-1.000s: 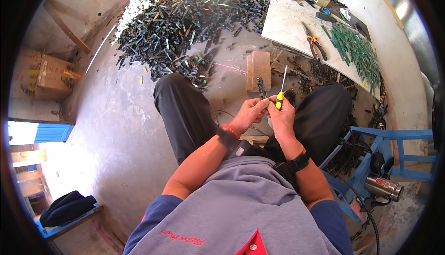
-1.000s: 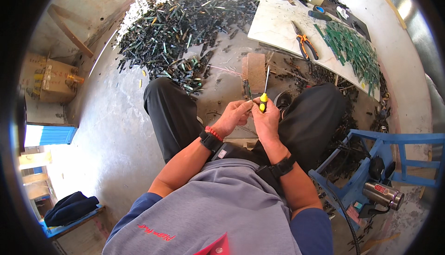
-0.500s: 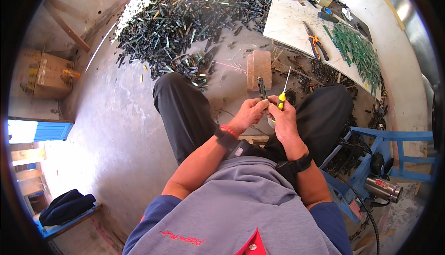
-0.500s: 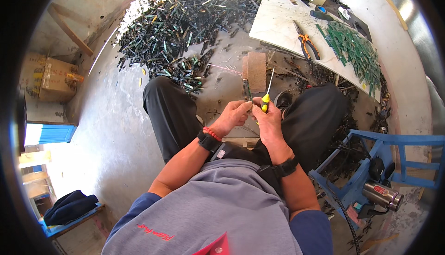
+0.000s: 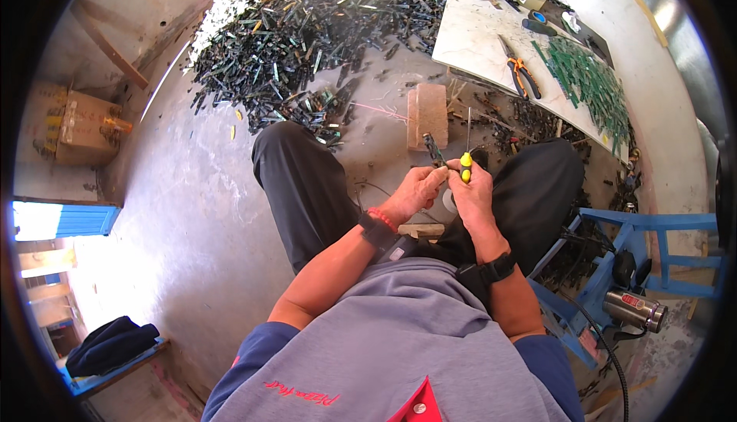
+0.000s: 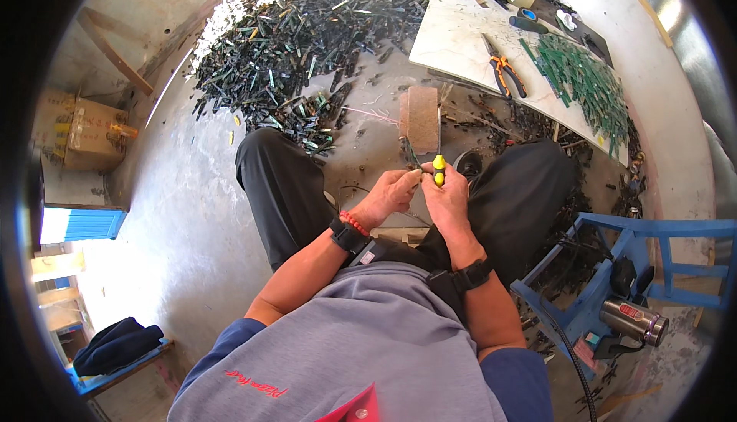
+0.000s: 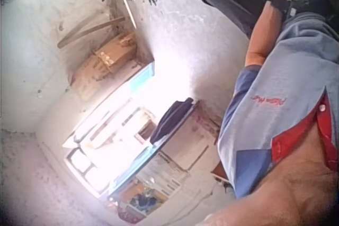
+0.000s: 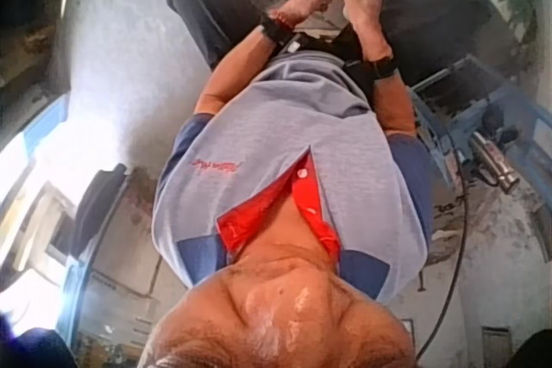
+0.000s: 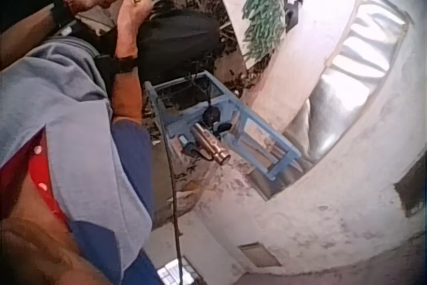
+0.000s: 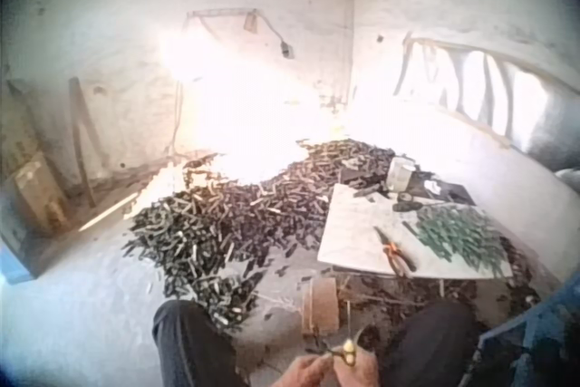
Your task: The person sits on the floor and uses a screwdriver and pliers to disassemble small green circuit boards. They remove components and strip wires, placing the processed pieces onto a nearby white table.
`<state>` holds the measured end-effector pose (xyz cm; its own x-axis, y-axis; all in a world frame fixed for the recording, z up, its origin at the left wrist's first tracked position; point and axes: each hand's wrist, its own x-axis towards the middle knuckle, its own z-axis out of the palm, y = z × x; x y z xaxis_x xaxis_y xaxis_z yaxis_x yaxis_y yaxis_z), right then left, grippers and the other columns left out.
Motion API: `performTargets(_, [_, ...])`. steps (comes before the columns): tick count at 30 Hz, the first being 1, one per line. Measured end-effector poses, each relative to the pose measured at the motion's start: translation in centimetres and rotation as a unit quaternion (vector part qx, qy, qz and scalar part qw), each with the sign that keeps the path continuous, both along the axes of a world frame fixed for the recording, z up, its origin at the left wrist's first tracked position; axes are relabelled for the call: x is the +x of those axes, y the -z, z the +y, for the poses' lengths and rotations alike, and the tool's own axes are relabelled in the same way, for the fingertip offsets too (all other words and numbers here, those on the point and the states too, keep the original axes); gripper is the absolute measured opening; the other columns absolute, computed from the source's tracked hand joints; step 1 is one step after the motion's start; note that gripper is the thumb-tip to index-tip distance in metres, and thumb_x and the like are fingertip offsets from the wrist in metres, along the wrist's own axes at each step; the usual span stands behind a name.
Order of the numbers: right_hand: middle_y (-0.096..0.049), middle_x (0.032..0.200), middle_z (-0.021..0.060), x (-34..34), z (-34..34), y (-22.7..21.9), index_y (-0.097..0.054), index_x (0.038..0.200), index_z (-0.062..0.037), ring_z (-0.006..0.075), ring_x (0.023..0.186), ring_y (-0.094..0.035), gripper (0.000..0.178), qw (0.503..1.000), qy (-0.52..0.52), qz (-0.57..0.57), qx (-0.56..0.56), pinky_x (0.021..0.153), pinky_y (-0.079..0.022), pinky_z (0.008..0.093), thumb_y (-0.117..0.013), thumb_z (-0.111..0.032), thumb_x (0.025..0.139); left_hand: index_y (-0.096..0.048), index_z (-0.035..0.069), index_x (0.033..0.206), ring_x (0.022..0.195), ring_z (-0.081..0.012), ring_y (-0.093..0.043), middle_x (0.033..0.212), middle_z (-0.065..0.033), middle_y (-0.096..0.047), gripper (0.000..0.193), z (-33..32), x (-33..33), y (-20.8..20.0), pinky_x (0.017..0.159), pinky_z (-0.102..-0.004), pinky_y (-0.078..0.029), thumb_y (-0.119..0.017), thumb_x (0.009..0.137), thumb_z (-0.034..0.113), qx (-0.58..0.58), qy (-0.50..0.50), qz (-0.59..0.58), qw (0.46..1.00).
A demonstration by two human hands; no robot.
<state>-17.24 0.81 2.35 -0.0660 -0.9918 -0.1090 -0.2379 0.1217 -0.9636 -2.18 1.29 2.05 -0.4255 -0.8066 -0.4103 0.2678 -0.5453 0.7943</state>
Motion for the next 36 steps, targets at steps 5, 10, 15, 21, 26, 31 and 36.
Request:
performTargets(5, [-0.058,0.070,-0.0007,-0.3,0.1,-1.2,-0.066,0.096,0.0013,0.0051,0.063,-0.048,0.013,0.999,-0.007,0.031,-0.008,0.056,-0.042,0.0244,-0.063,-0.002,0.084,-0.052,0.010,0.086,0.054,-0.0025,-0.028,0.069,0.0081,-0.033,0.029,0.1,-0.2,-0.5,0.048,-0.0218,-0.025,-0.050,0.100,0.035,-0.002,0.007,0.010,1.000])
performTargets(10, [-0.058,0.074,-0.0024,0.1,0.5,-1.9,-0.065,0.099,0.0014,0.0045,0.066,-0.048,0.014,0.999,-0.019,-0.030,-0.001,0.059,-0.043,0.0233,-0.063,-0.003,0.086,-0.051,0.010,0.084,0.054,-0.0035,-0.028,0.068,0.0079,-0.035,0.027,-0.2,0.5,-1.0,0.048,-0.0228,-0.024,-0.050,0.100,0.032,0.039,0.002,0.043,0.998])
performTargets(15, [-0.059,0.077,-0.0020,1.0,0.7,-1.2,-0.064,0.102,0.0010,0.0046,0.068,-0.048,0.017,0.997,-0.019,-0.074,-0.009,0.061,-0.044,0.0231,-0.066,-0.005,0.086,-0.051,0.011,0.081,0.054,-0.0061,-0.031,0.065,0.0059,-0.036,0.030,-0.1,1.4,0.4,0.050,-0.0241,-0.026,-0.049,0.100,0.034,0.052,-0.002,0.088,0.995])
performTargets(21, [-0.061,0.076,0.0024,1.2,1.2,-1.6,-0.063,0.102,0.0008,0.0084,0.067,-0.051,0.020,1.000,-0.016,-0.010,-0.019,0.063,-0.046,0.0255,-0.069,-0.009,0.085,-0.052,0.009,0.076,0.057,-0.0105,-0.039,0.065,0.0009,-0.045,0.040,-0.3,1.7,0.6,0.054,-0.0261,-0.032,-0.043,0.100,0.040,-0.004,-0.031,0.008,0.999])
performTargets(26, [-0.063,0.077,0.0048,1.6,1.4,-2.1,-0.063,0.103,0.0017,0.0094,0.067,-0.054,0.024,1.000,-0.019,-0.002,-0.021,0.063,-0.047,0.0267,-0.070,-0.010,0.084,-0.053,0.008,0.077,0.059,-0.0119,-0.043,0.067,-0.0015,-0.050,0.041,-0.3,1.4,0.4,0.057,-0.0266,-0.034,-0.042,0.099,0.041,-0.003,-0.056,-0.011,0.998])
performTargets(31, [-0.059,0.076,-0.0018,1.6,1.5,-1.8,-0.062,0.104,0.0012,0.0046,0.063,-0.053,0.021,0.999,-0.039,-0.023,-0.004,0.055,-0.046,0.0217,-0.070,-0.007,0.086,-0.060,0.006,0.092,0.064,-0.0106,-0.048,0.074,-0.0015,-0.055,0.040,-0.8,1.8,3.0,0.059,-0.0277,-0.038,-0.042,0.099,0.041,-0.016,-0.053,0.032,0.998])
performTargets(36, [-0.060,0.075,-0.0009,2.0,1.9,-0.8,-0.062,0.102,0.0010,0.0050,0.062,-0.053,0.018,0.997,-0.078,-0.024,0.000,0.056,-0.046,0.0217,-0.069,-0.007,0.087,-0.060,0.004,0.108,0.077,-0.0116,-0.057,0.086,-0.0010,-0.060,0.039,-0.9,1.7,3.4,0.066,-0.0285,-0.046,-0.043,0.100,0.038,-0.010,-0.073,-0.038,0.997])
